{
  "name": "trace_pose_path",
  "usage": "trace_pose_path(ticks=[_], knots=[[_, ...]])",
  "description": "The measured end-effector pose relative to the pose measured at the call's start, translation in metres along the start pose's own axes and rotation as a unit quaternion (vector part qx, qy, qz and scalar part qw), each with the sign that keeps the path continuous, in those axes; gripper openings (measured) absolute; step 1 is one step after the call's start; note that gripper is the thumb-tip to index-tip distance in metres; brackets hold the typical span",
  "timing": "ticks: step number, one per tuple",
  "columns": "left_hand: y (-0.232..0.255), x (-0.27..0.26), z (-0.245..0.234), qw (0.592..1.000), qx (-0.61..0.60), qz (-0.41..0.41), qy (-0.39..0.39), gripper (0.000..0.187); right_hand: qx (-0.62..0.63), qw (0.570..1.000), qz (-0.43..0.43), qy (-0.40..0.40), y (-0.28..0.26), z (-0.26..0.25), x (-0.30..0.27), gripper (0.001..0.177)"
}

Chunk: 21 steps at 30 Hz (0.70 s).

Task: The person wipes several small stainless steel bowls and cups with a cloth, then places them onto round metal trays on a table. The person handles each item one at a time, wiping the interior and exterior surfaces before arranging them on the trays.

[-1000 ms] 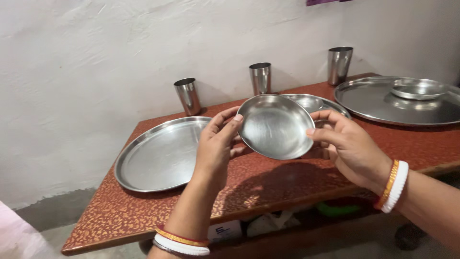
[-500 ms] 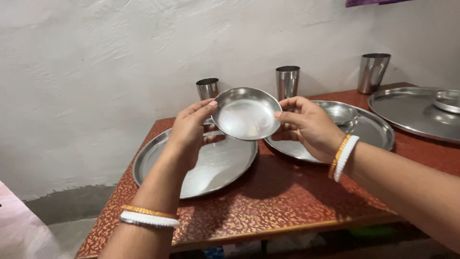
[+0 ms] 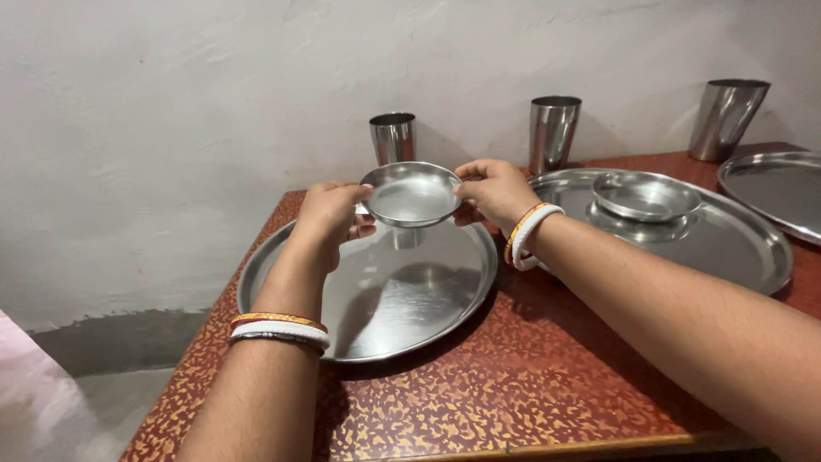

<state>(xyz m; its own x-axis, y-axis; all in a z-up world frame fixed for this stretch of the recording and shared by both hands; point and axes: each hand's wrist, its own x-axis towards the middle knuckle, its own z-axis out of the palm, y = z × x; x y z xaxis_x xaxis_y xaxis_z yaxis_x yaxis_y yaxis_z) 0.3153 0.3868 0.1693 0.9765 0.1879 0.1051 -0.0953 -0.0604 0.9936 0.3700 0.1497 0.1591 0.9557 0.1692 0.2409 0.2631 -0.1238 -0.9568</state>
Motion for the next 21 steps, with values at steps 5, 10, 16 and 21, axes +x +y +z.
trace_pose_path(ticks=[5, 10, 16, 21], knots=[[-0.022, 0.007, -0.003, 0.999, 0.013, -0.030, -0.029, 0.031, -0.106, 0.993, -0.029, 0.034, 0.012, -0.001, 0.000, 0.025], [-0.036, 0.006, -0.002, 0.997, 0.010, -0.033, -0.074, 0.028, -0.060, 0.998, -0.007, 0.010, 0.019, -0.012, -0.002, 0.026], [-0.048, 0.006, 0.003, 0.997, 0.032, -0.018, -0.075, 0.027, -0.101, 0.994, -0.034, 0.000, 0.023, -0.013, -0.003, 0.026], [-0.057, 0.008, 0.004, 0.996, 0.020, -0.020, -0.081, 0.024, -0.198, 0.979, -0.039, 0.010, 0.022, -0.012, -0.010, 0.027]])
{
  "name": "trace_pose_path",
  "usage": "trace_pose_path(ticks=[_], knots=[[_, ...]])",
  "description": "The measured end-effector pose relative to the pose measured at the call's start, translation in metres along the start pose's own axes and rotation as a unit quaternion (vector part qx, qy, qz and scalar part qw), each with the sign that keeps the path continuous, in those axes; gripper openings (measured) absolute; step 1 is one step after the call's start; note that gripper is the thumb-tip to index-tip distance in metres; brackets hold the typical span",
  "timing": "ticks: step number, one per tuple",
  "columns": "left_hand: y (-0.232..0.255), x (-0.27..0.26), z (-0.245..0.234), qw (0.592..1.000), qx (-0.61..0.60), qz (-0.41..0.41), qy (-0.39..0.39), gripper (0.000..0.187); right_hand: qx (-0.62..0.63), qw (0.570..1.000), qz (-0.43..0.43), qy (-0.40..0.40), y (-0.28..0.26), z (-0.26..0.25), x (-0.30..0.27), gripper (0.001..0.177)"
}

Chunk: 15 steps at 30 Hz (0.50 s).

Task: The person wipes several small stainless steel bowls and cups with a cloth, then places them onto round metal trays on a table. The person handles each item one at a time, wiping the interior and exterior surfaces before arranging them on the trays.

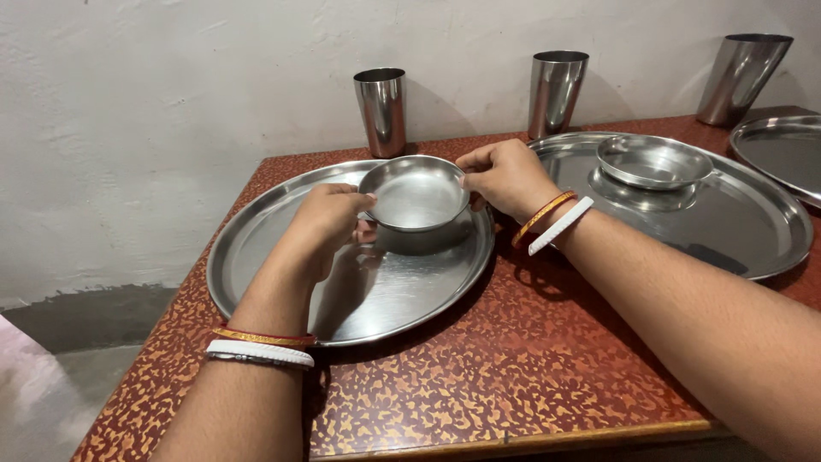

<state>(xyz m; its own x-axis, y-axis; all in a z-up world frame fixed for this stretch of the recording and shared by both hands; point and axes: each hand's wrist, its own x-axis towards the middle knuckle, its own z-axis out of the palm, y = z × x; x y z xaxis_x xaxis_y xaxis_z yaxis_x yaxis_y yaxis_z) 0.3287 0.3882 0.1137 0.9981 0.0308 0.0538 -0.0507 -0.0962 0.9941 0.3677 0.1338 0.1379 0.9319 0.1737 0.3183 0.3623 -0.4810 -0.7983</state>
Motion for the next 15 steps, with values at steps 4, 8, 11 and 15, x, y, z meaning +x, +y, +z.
trace_pose_path(ticks=[4, 8, 11, 15], knots=[[0.000, -0.002, 0.004, 0.999, 0.020, -0.038, 0.006, 0.024, -0.066, 0.998, -0.012, -0.005, -0.005, 0.001, -0.004, 0.027], [0.002, -0.007, 0.005, 0.997, 0.062, -0.053, 0.012, 0.025, -0.161, 0.985, -0.058, 0.014, -0.008, 0.003, -0.006, 0.029], [0.004, -0.012, 0.007, 0.993, 0.092, -0.066, 0.010, 0.023, -0.168, 0.986, -0.013, -0.014, -0.011, 0.003, -0.006, 0.029], [0.008, -0.015, 0.009, 0.988, 0.142, -0.056, 0.013, 0.022, -0.207, 0.977, -0.048, 0.007, -0.013, 0.006, -0.009, 0.029]])
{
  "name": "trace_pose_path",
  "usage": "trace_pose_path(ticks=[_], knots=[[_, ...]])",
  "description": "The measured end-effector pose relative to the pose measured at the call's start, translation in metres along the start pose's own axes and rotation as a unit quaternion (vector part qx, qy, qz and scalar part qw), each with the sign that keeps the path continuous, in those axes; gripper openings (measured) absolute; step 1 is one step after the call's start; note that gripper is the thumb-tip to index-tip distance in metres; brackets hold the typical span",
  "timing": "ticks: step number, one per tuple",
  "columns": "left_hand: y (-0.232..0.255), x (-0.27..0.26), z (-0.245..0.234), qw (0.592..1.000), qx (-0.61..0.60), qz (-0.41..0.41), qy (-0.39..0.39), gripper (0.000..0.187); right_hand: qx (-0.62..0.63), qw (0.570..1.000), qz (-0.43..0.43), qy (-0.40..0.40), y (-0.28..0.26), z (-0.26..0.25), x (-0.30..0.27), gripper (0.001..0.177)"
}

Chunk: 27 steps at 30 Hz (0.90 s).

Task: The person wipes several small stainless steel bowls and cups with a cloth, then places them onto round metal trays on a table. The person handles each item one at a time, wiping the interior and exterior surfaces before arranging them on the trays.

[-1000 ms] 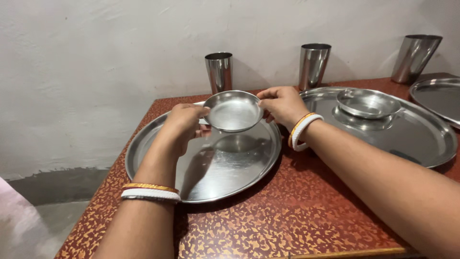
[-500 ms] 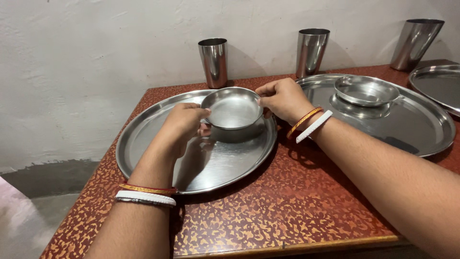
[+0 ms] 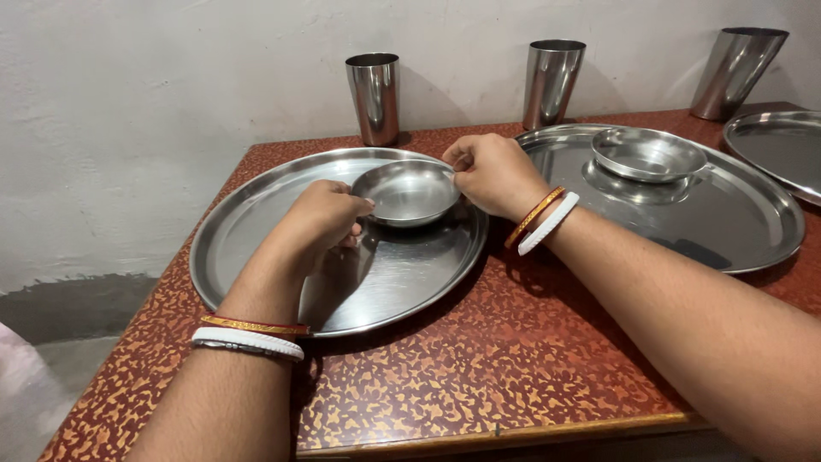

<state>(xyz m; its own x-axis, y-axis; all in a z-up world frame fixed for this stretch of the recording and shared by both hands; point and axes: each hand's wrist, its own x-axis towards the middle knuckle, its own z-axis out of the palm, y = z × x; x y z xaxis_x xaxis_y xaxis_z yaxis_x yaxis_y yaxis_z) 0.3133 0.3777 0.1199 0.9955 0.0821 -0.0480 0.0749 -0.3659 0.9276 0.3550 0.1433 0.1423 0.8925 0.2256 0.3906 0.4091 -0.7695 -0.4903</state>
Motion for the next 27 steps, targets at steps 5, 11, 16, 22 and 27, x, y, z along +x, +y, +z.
trace_pose_path(ticks=[5, 11, 16, 22, 27], knots=[[-0.002, 0.002, 0.002, 0.999, 0.036, 0.012, 0.015, 0.020, -0.053, 0.998, -0.013, 0.015, -0.008, 0.000, -0.008, 0.034], [-0.008, 0.012, 0.003, 0.997, 0.058, 0.039, 0.028, 0.022, -0.093, 0.996, 0.018, -0.007, -0.021, -0.002, -0.011, 0.040], [-0.009, 0.013, 0.003, 0.998, 0.055, 0.031, 0.028, 0.022, -0.094, 0.995, -0.011, 0.019, -0.019, -0.001, -0.010, 0.044], [-0.007, 0.011, 0.004, 0.999, 0.036, 0.025, 0.023, 0.021, -0.102, 0.994, -0.029, 0.032, -0.018, -0.003, -0.011, 0.043], [-0.005, 0.009, 0.004, 0.999, 0.026, 0.011, 0.027, 0.019, -0.079, 0.997, 0.002, 0.019, -0.017, -0.005, -0.011, 0.043]])
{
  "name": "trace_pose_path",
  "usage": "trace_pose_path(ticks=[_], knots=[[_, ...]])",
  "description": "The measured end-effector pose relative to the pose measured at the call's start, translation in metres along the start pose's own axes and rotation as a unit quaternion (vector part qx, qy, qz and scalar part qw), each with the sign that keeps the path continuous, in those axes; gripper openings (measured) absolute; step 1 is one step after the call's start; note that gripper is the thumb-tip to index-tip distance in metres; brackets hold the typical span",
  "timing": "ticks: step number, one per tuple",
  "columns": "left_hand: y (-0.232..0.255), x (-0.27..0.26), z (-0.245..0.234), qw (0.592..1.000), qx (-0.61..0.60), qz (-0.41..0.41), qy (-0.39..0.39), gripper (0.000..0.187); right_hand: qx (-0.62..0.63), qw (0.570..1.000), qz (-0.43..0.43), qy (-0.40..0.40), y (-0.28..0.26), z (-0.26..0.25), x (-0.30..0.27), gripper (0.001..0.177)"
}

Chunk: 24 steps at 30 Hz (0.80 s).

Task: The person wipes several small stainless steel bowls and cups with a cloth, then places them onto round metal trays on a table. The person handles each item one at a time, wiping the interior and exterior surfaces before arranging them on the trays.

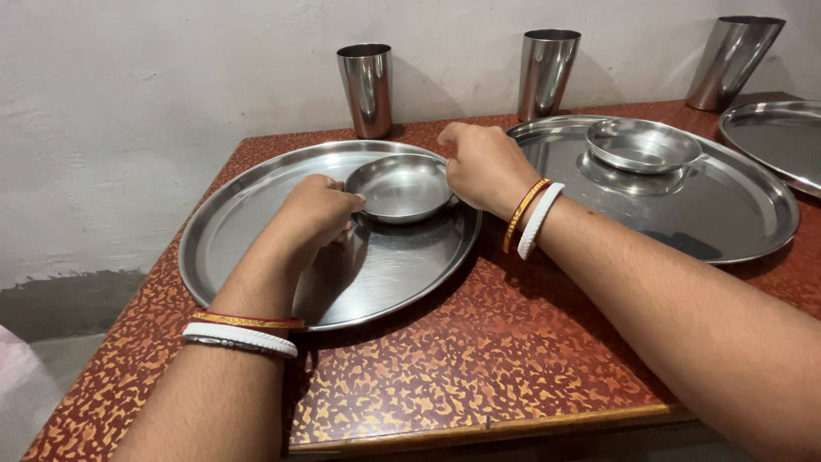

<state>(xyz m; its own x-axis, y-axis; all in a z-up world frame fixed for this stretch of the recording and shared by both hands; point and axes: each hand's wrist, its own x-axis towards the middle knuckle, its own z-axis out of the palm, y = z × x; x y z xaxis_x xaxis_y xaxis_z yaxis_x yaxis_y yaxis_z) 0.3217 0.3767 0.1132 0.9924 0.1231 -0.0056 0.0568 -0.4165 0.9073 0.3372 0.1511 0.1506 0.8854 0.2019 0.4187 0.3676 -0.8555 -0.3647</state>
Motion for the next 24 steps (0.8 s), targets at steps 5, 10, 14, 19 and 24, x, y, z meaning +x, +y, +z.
trace_pose_path(ticks=[5, 10, 14, 19, 24], knots=[[-0.002, -0.001, -0.002, 1.000, 0.009, 0.023, -0.003, 0.023, 0.004, 1.000, -0.011, 0.004, 0.008, -0.001, 0.003, 0.041], [-0.003, -0.002, -0.003, 1.000, -0.003, 0.020, -0.010, 0.022, 0.012, 0.998, -0.047, 0.038, 0.013, -0.002, 0.004, 0.041], [-0.002, -0.004, -0.003, 1.000, 0.000, 0.024, -0.011, 0.022, 0.046, 0.998, 0.045, -0.024, 0.005, -0.012, 0.000, 0.041], [-0.005, -0.002, -0.002, 1.000, -0.001, 0.025, -0.012, 0.023, 0.057, 0.998, 0.020, -0.002, 0.004, -0.015, -0.007, 0.043], [-0.007, -0.001, -0.004, 0.999, 0.000, 0.036, -0.010, 0.026, 0.097, 0.995, 0.027, 0.005, 0.009, -0.019, -0.009, 0.043]])
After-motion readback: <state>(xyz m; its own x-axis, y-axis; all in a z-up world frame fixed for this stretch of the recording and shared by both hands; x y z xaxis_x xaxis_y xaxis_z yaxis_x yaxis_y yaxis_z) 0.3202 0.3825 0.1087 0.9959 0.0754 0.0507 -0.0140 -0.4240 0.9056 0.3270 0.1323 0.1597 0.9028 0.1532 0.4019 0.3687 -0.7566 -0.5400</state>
